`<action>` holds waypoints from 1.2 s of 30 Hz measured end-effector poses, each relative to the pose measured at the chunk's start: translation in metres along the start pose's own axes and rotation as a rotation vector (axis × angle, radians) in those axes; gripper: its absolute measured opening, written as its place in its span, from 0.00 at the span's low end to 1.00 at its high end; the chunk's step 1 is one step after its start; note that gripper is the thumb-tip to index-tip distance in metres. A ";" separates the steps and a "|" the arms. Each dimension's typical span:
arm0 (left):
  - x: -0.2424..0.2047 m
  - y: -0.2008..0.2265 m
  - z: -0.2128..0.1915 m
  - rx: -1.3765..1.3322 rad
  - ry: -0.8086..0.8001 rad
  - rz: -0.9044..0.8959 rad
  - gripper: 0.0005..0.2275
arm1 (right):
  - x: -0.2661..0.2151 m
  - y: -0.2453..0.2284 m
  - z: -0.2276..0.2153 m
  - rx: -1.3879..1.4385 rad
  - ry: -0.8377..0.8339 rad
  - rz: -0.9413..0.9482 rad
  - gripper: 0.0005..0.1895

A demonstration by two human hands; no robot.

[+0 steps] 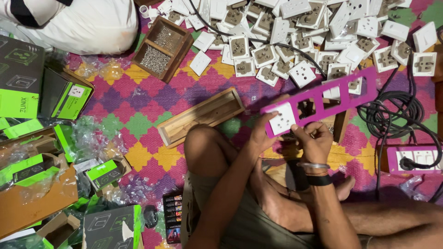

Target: The person assembles electrical outlet strips by inserting white outlet modules into green and pink plastic frames. They secure the modules with screws using a screwdriver, working on multiple units sequentially on a patterned mat.

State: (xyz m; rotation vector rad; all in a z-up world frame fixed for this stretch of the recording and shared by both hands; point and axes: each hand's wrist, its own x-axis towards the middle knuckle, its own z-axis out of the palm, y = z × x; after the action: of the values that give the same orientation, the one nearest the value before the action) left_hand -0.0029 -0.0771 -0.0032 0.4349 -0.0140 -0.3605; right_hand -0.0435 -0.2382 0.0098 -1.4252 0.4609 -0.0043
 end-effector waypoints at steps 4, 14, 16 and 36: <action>0.003 -0.001 -0.015 -0.188 0.047 0.045 0.30 | 0.008 0.006 0.003 -0.158 0.009 -0.086 0.06; 0.012 -0.005 -0.042 -0.146 0.174 0.138 0.29 | 0.009 -0.003 0.017 -1.071 -0.018 -0.612 0.10; 0.011 -0.005 -0.037 -0.158 0.109 0.134 0.29 | 0.009 0.000 0.018 -1.132 -0.085 -0.579 0.11; 0.009 0.003 -0.013 -0.034 0.207 0.067 0.30 | 0.000 0.002 -0.005 0.210 -0.302 0.087 0.10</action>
State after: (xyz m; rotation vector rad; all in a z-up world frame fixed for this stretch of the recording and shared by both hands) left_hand 0.0079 -0.0724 -0.0147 0.4351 0.1787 -0.2479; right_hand -0.0461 -0.2423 0.0072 -1.1743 0.2632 0.2241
